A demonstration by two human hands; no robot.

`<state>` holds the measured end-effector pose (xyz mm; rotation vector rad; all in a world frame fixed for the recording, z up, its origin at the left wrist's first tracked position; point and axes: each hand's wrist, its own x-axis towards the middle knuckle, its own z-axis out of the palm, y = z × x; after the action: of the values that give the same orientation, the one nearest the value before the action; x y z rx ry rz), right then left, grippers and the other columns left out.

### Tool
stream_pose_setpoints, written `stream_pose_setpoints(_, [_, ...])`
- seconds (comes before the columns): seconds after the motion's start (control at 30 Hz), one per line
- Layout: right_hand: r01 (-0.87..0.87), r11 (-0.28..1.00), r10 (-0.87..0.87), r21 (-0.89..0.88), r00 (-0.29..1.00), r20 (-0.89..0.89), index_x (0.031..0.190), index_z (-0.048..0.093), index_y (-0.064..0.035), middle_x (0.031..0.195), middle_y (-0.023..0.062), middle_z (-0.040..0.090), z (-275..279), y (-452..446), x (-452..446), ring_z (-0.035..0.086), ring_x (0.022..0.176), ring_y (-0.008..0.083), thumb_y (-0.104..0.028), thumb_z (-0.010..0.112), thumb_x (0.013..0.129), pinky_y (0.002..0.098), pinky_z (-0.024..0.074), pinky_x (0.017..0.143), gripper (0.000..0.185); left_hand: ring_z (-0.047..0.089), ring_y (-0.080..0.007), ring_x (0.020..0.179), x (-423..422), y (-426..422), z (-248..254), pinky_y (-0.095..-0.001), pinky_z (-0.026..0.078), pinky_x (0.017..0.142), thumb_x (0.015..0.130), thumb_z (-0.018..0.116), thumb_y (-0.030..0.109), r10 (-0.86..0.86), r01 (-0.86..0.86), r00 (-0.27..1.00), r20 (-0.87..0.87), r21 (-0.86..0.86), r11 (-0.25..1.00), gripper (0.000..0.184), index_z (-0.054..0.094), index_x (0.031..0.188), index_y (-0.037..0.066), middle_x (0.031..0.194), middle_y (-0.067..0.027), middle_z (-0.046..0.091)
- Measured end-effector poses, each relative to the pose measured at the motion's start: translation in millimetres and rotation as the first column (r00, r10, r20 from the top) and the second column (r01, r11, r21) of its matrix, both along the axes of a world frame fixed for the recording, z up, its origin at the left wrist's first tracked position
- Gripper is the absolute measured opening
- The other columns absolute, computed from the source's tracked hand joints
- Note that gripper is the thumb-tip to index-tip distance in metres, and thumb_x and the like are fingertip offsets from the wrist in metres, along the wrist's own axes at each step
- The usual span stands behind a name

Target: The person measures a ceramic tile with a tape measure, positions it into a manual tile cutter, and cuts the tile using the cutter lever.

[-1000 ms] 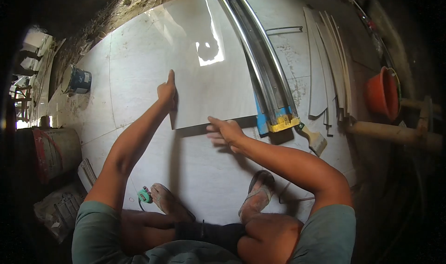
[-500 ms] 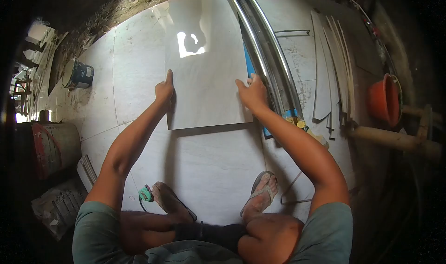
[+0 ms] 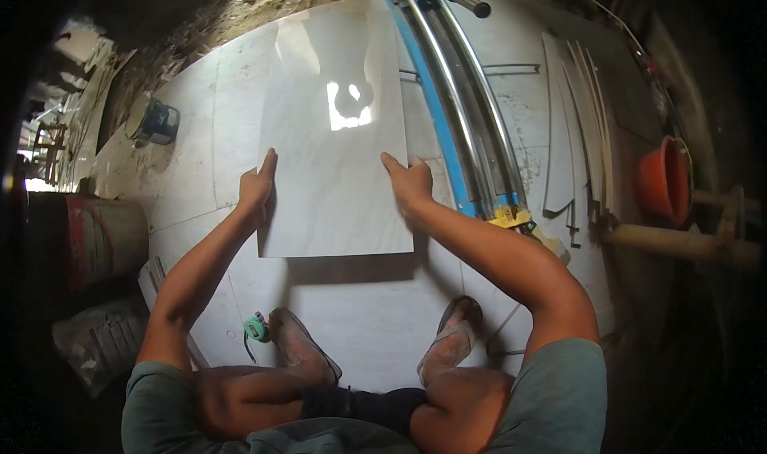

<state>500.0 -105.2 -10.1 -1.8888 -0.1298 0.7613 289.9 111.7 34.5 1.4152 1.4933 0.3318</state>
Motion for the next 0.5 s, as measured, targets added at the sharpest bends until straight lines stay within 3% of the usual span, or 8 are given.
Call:
stream_pose_setpoints(0.1, [-0.019, 0.978, 0.028, 0.208, 0.999, -0.041, 0.091, 0.056, 0.0049, 0.082, 0.0095, 0.057, 26.9, 17.9, -30.9, 0.051, 0.078, 0.0167, -0.043, 0.077, 0.087, 0.0363, 0.0460, 0.071, 0.052, 0.064, -0.0186, 0.087, -31.7, 4.0, 49.7, -0.0334, 0.050, 0.080, 0.094, 0.069, 0.052, -0.011, 0.009, 1.000, 0.029, 0.090, 0.996, 0.066, 0.069, 0.109, -0.012, 0.097, -0.0153, 0.073])
stream_pose_setpoints(0.27, [-0.551, 0.832, 0.553, 0.064, 0.833, -0.019, 0.116, 0.060, 0.0118, 0.080, 0.0132, 0.067, 89.7, 52.7, -1.3, 0.066, 0.077, 0.0229, -0.050, 0.075, 0.088, 0.0369, 0.0542, 0.074, 0.070, 0.058, -0.0101, 0.069, -74.5, 49.0, 124.3, -0.0304, 0.047, 0.064, 0.095, 0.069, 0.049, -0.046, -0.038, 0.983, 0.178, 0.445, 0.895, 0.053, 0.074, 0.090, -0.004, 0.074, -0.0048, 0.068])
stream_pose_setpoints(0.3, [-0.604, 0.750, 0.660, -0.270, 0.705, 0.258, 0.118, 0.061, 0.0094, 0.088, 0.0199, 0.070, 133.1, 61.1, 5.1, 0.070, 0.081, 0.0286, -0.048, 0.075, 0.088, 0.0403, 0.0560, 0.079, 0.066, 0.052, -0.0084, 0.063, -84.2, 51.7, 155.2, -0.0304, 0.043, 0.058, 0.095, 0.070, 0.050, -0.098, 0.015, 0.988, 0.116, 0.568, 0.823, 0.053, 0.072, 0.084, -0.002, 0.067, -0.0009, 0.062])
stream_pose_setpoints(0.33, [-0.611, 0.671, 0.722, -0.419, 0.410, 0.558, 0.118, 0.062, 0.0055, 0.095, 0.0246, 0.071, 165.0, 66.9, 15.7, 0.072, 0.086, 0.0335, -0.041, 0.077, 0.088, 0.0431, 0.0560, 0.082, 0.057, 0.047, -0.0067, 0.057, -95.6, 54.0, 185.0, -0.0304, 0.038, 0.052, 0.094, 0.070, 0.051, -0.141, 0.077, 0.989, 0.042, 0.672, 0.736, 0.053, 0.070, 0.077, 0.000, 0.061, 0.0030, 0.056])
stream_pose_setpoints(0.37, [-0.591, 0.652, 0.721, -0.475, 0.287, 0.631, 0.119, 0.062, 0.0044, 0.100, 0.0246, 0.071, 217.5, 80.1, 18.4, 0.071, 0.090, 0.0362, -0.035, 0.080, 0.085, 0.0445, 0.0558, 0.082, 0.055, 0.040, -0.0068, 0.052, -105.9, 63.8, 198.2, -0.0317, 0.032, 0.048, 0.093, 0.071, 0.053, -0.132, 0.019, 0.987, 0.089, 0.756, 0.654, 0.056, 0.067, 0.074, 0.001, 0.057, 0.0046, 0.048])
stream_pose_setpoints(0.4, [-0.600, 0.753, 0.322, -0.270, -0.022, 0.947, 0.121, 0.062, 0.0012, 0.100, 0.0228, 0.071, 250.2, 92.0, 18.1, 0.071, 0.092, 0.0349, -0.035, 0.083, 0.081, 0.0443, 0.0554, 0.082, 0.058, 0.040, -0.0082, 0.051, -116.0, 64.5, 226.7, -0.0322, 0.032, 0.048, 0.092, 0.073, 0.050, -0.057, 0.042, 0.998, -0.009, 0.797, 0.603, 0.053, 0.065, 0.071, 0.002, 0.054, 0.0023, 0.047])
stream_pose_setpoints(0.43, [-0.502, 0.824, 0.134, -0.263, -0.278, 0.951, 0.119, 0.064, -0.0008, 0.096, 0.0204, 0.071, 310.5, 100.9, -4.4, 0.071, 0.090, 0.0334, -0.035, 0.086, 0.078, 0.0428, 0.0562, 0.080, 0.057, 0.043, -0.0098, 0.051, -121.3, 54.3, 259.3, -0.0344, 0.034, 0.048, 0.092, 0.074, 0.045, -0.076, 0.040, 0.997, 0.005, 0.813, 0.581, 0.048, 0.066, 0.072, 0.002, 0.053, -0.0012, 0.046])
stream_pose_setpoints(0.5, [-0.423, 0.895, -0.265, -0.140, -0.757, 0.598, 0.099, 0.069, -0.0063, 0.075, 0.0086, 0.065, 391.4, 150.8, -11.2, 0.064, 0.068, 0.0203, -0.049, 0.080, 0.084, 0.0347, 0.0504, 0.058, 0.046, 0.046, -0.0098, 0.052, -137.3, 59.6, 299.6, -0.0355, 0.036, 0.048, 0.092, 0.071, 0.032, -0.177, 0.094, 0.984, -0.037, 0.941, 0.324, 0.031, 0.069, 0.084, 0.002, 0.054, -0.0032, 0.047])
